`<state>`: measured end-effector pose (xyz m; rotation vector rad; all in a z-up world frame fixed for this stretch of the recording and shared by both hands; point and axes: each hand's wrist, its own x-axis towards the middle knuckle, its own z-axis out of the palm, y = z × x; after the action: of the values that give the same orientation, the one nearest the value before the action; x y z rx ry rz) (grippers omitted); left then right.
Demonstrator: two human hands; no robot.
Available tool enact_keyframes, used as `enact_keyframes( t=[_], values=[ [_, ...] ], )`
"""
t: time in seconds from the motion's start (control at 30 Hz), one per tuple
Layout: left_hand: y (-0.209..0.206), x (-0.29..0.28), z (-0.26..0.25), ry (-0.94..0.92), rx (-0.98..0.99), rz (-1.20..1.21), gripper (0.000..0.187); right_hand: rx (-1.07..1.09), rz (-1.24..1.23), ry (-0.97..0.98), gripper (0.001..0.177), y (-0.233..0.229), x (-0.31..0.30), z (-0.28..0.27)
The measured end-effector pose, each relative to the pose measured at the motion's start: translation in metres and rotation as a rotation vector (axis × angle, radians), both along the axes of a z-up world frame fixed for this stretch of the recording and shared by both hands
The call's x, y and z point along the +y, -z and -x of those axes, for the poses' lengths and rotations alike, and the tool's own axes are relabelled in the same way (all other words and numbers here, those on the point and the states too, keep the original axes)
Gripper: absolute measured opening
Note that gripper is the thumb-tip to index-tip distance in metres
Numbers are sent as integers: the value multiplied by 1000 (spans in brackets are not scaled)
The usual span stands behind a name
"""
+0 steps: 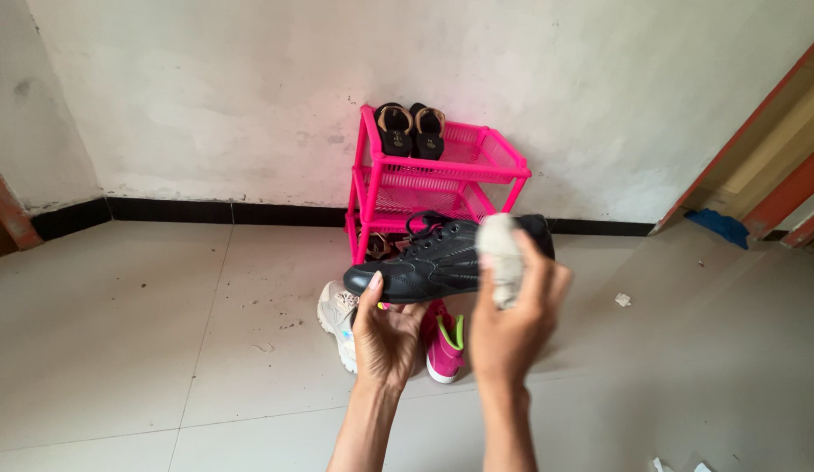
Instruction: The person wipes a black flip-flop with a cloth and places it on a pink shoe rack. Then the person wipes a black sneaker with the same cloth and places it on the rack. The person is wearing pink sneakers with green accents.
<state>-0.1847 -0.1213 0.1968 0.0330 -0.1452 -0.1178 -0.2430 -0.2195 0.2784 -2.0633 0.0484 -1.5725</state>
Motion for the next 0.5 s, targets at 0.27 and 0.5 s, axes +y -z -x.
enact_keyframes(
  t=[0.27, 0.5],
  values=[
    [2, 5, 2, 16, -121, 26, 53, 147, 99, -223, 62, 6, 55, 11],
    [-18, 17, 7, -93, -76, -39, 48, -17, 109, -40, 52, -8, 12, 7]
  ],
)
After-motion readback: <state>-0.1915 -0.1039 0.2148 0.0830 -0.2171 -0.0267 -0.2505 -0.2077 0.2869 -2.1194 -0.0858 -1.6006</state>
